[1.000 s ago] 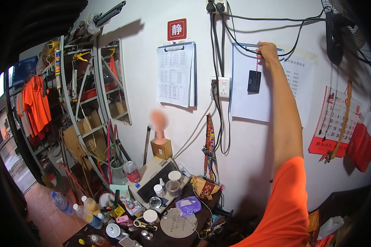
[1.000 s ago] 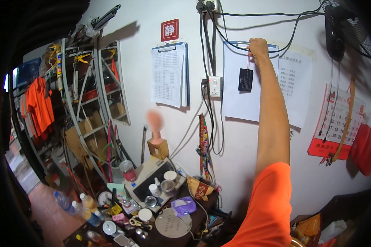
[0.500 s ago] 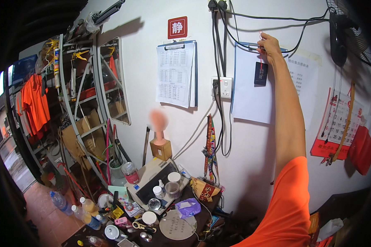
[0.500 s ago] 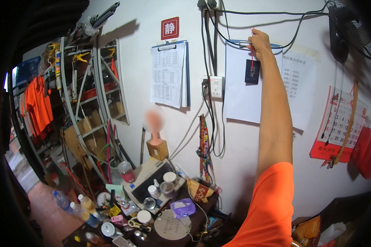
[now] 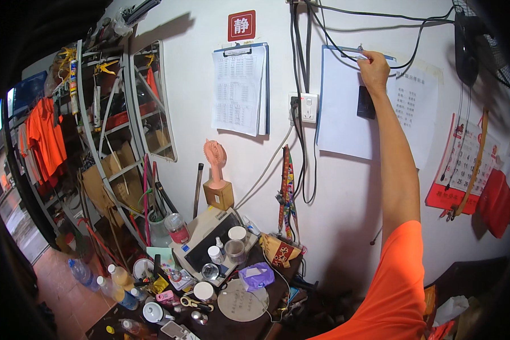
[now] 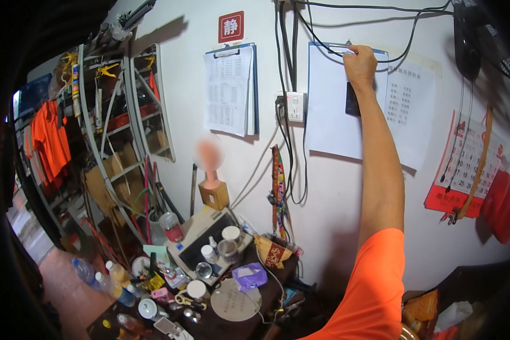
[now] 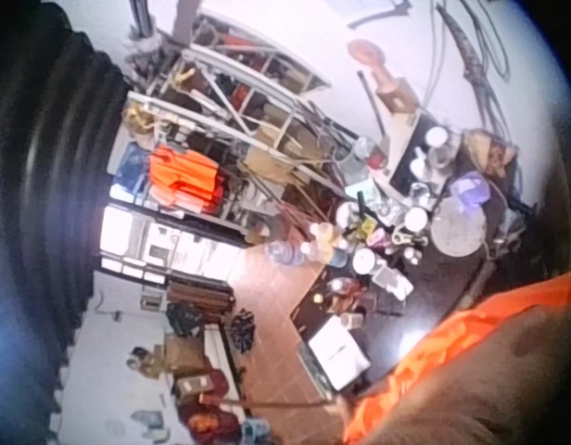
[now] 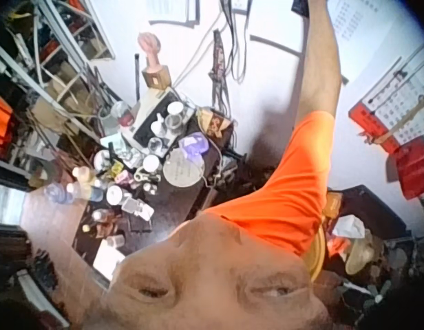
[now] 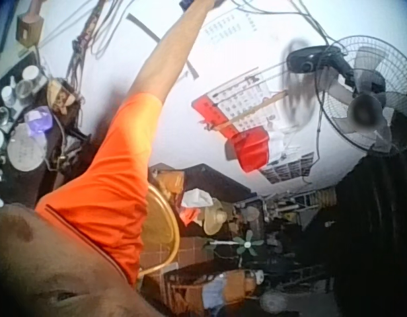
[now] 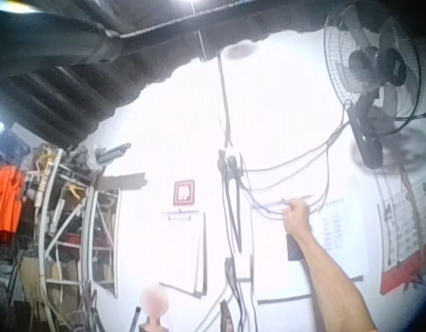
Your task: The person gathers a broom and dustpan inside a cluttered room, then exits into the rain using an umbrella. They walk along a wet street and sweep the road surface with the broom and dustpan.
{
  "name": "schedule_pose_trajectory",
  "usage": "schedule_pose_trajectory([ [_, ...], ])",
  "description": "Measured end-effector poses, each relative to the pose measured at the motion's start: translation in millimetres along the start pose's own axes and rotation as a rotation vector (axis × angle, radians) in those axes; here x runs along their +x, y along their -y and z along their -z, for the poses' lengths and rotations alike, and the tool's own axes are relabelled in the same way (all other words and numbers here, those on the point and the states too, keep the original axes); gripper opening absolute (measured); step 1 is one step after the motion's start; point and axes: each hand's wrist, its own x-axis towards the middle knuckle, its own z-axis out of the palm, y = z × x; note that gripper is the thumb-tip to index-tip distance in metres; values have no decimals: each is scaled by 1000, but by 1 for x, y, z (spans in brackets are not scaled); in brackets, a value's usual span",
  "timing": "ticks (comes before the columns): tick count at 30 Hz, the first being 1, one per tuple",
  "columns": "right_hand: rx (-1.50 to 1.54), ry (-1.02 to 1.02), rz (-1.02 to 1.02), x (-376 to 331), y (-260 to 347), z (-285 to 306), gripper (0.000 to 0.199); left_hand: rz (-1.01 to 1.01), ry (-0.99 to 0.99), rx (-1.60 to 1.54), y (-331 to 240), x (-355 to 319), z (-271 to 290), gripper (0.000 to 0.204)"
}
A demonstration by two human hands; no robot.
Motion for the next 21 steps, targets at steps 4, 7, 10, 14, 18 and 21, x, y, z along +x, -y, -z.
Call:
schedule_pose_trajectory([
  [4, -160, 44, 97, -3, 3, 4, 14, -4, 4, 1, 2, 1, 2, 33],
  [7, -214, 147, -18, -1, 19, 14, 16, 0, -4, 7, 5, -2, 5, 33],
  [10, -199, 213, -71, 4, 14, 15, 17, 4, -13, 7, 5, -2, 7, 33],
  [14, -299, 222, 168, 1, 4, 20, 18, 10, -7, 12, 7, -1, 7, 33],
  [18, -385, 178, 321, -8, 0, 23, 19, 10, -22, 22, 4, -1, 8, 33],
  [21, -421, 155, 322, -9, 2, 27, 20, 10, -27, 27, 3, 0, 9, 33],
])
